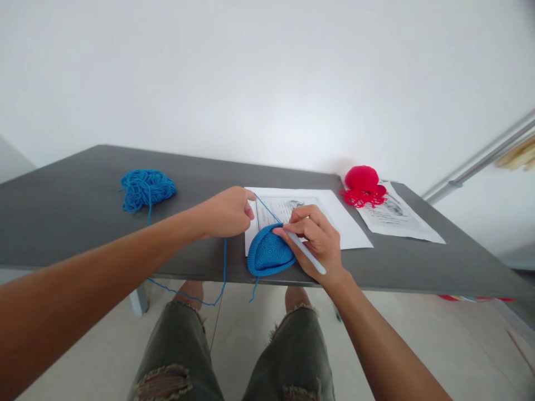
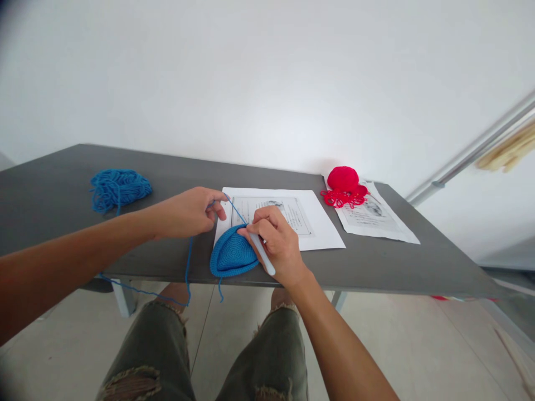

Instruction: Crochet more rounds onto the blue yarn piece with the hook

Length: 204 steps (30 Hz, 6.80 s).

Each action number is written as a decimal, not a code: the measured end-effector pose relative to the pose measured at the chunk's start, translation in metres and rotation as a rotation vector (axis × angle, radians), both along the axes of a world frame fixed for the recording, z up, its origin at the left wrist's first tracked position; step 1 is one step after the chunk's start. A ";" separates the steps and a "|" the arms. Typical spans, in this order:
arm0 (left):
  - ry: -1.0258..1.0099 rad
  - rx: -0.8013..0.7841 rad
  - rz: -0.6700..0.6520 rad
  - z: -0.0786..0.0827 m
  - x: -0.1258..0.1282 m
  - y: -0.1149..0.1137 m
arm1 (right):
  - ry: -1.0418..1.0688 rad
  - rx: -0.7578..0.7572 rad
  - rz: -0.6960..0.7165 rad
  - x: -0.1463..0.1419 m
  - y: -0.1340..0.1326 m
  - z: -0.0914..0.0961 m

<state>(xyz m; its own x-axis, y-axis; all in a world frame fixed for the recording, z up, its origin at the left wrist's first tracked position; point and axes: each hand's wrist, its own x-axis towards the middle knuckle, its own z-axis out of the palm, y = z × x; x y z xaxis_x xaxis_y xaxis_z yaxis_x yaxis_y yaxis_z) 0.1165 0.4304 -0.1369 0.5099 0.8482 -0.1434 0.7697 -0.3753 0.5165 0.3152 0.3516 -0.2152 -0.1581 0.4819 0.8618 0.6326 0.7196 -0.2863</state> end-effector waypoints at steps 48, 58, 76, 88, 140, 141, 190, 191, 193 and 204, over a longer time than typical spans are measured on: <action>-1.179 -0.443 0.571 -0.026 -0.002 -0.185 | 0.501 -0.197 0.110 -0.045 -0.115 0.011; -1.262 -0.520 0.675 -0.016 -0.002 -0.186 | 0.674 -0.246 0.113 -0.055 -0.122 0.016; -1.238 -0.539 0.669 -0.011 -0.005 -0.184 | 0.638 -0.246 0.033 -0.053 -0.134 0.014; -1.198 -0.507 0.672 -0.013 -0.006 -0.178 | 0.895 -0.659 0.382 -0.037 -0.134 0.017; -1.195 -0.411 0.721 -0.003 0.002 -0.185 | 0.471 -0.403 0.172 -0.018 -0.142 0.027; -1.191 -0.406 0.724 -0.003 0.002 -0.185 | 0.461 -0.397 0.163 -0.019 -0.142 0.028; -1.482 -0.438 0.584 -0.023 0.003 -0.168 | 0.689 -0.425 0.034 -0.063 -0.130 0.020; -1.502 -0.434 0.575 -0.023 0.002 -0.165 | 0.717 -0.426 0.042 -0.064 -0.129 0.019; -1.528 -0.425 0.557 -0.021 0.000 -0.159 | 0.765 -0.441 0.079 -0.067 -0.127 0.018; -1.696 -0.437 0.629 0.033 -0.006 -0.114 | 0.980 -0.581 0.379 -0.098 -0.081 0.002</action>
<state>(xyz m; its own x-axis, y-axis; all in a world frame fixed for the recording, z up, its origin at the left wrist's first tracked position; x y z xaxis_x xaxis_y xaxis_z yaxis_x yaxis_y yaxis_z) 0.1103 0.3168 -0.1042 -0.0110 0.9934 -0.1140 -0.6514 0.0794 0.7546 0.2177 0.2707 -0.2135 0.2272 0.9032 0.3641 -0.2594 0.4165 -0.8713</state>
